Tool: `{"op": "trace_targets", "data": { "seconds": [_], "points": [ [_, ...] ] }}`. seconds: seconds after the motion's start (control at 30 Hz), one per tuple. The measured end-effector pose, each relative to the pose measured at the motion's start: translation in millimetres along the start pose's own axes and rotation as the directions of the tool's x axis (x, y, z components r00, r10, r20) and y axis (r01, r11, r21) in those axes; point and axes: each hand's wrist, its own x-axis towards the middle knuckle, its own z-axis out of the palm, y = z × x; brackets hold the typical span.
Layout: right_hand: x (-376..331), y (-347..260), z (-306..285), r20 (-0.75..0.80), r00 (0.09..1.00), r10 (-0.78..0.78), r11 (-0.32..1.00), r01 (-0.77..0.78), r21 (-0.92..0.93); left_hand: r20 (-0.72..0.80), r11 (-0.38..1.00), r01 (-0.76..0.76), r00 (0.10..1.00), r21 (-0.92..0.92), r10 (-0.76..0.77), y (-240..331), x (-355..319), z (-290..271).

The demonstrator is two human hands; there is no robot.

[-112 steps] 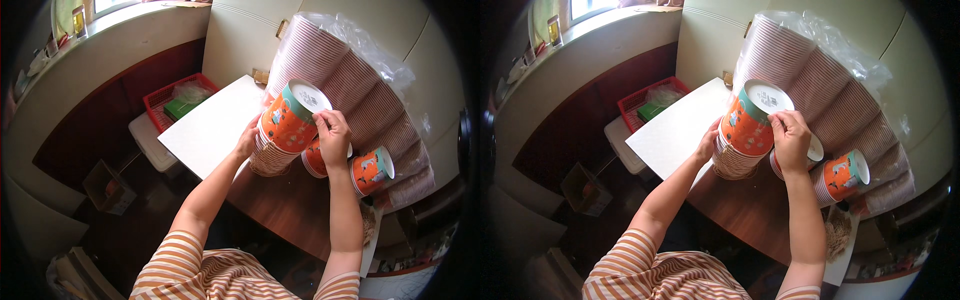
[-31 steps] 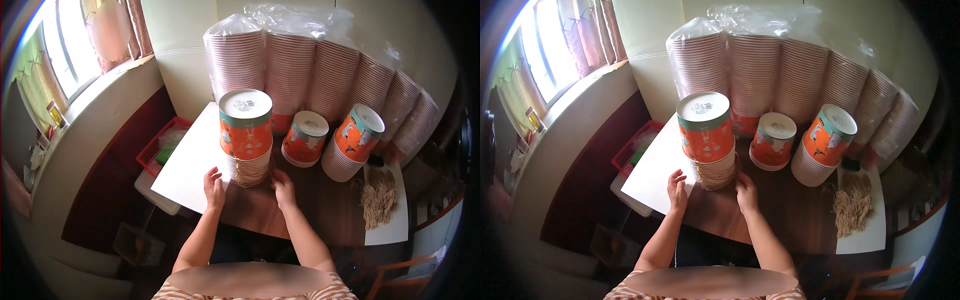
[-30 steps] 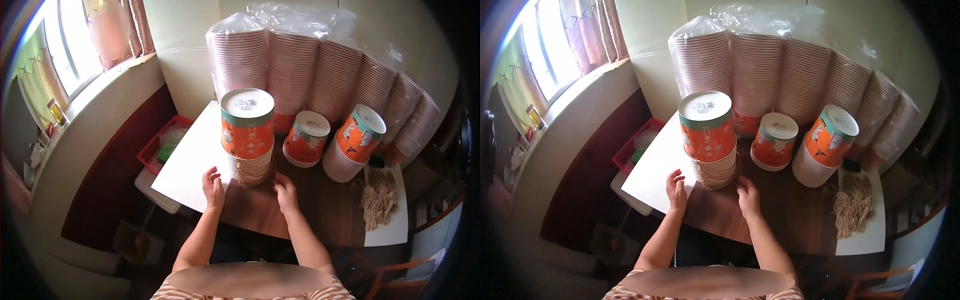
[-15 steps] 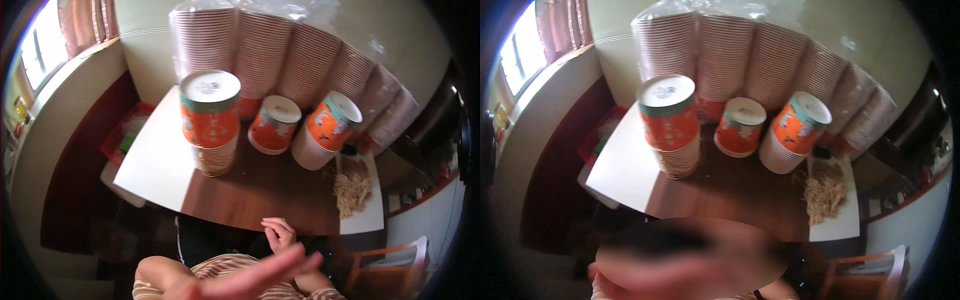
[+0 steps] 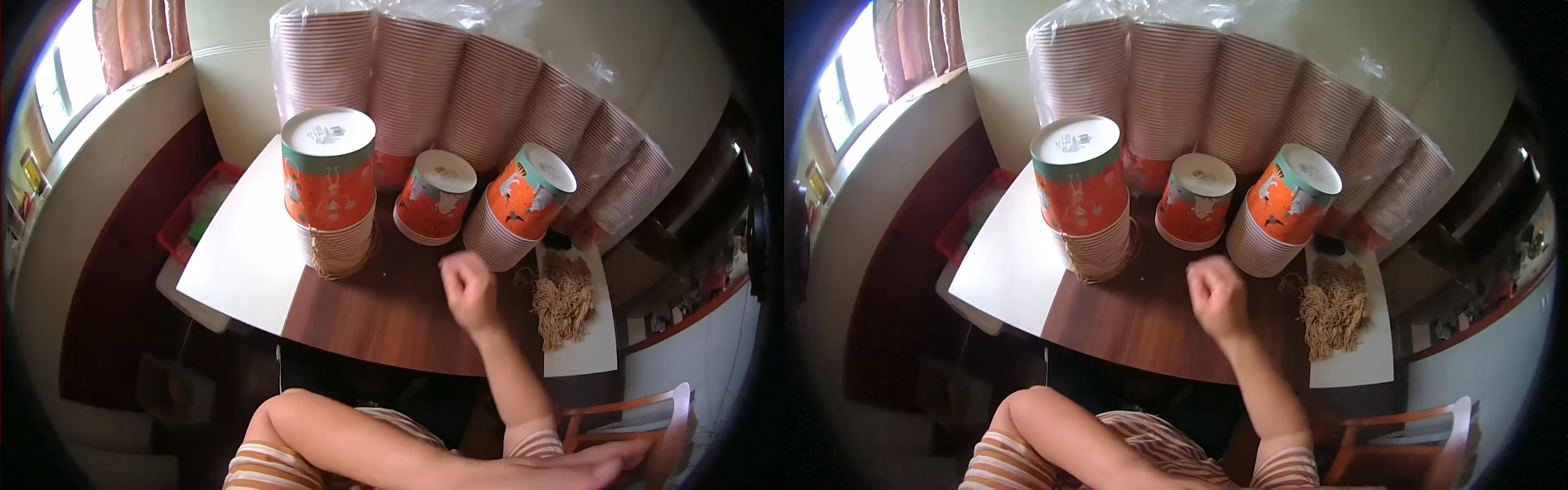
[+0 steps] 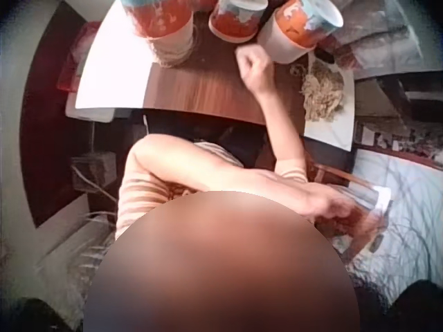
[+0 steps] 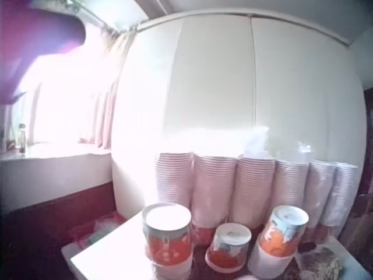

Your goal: Attaching string handles to printed paper bowls.

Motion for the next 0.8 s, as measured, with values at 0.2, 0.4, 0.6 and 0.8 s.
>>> {"op": "trace_targets", "data": {
  "seconds": [0.2, 0.4, 0.6, 0.8],
  "points": [
    [76.9, 81.6, -0.9, -0.005, 0.999, -0.049, 0.906, 0.042, -0.422, 0.145, -0.219, -0.076, 0.937, 0.973, 0.317, -4.2, 18.2, -20.4],
    [103.5, 105.8, 11.0, 0.263, 0.954, 0.144, 0.867, 0.007, -0.499, 0.449, -0.803, -0.089, 0.862, 0.589, 0.233, 24.1, -9.6, -17.3],
    [99.2, 88.4, 3.7, 0.202, 0.979, 0.039, 0.911, 0.049, -0.409, 0.175, -0.641, -0.003, 0.963, 0.767, 0.205, 63.8, -95.4, -9.4],
    [111.6, 48.3, -35.8, 0.111, 0.974, 0.196, 0.971, -0.177, -0.162, -0.618, 0.550, 0.471, -0.013, 0.689, 0.786, 68.5, -174.2, -221.6]
  ]
}}
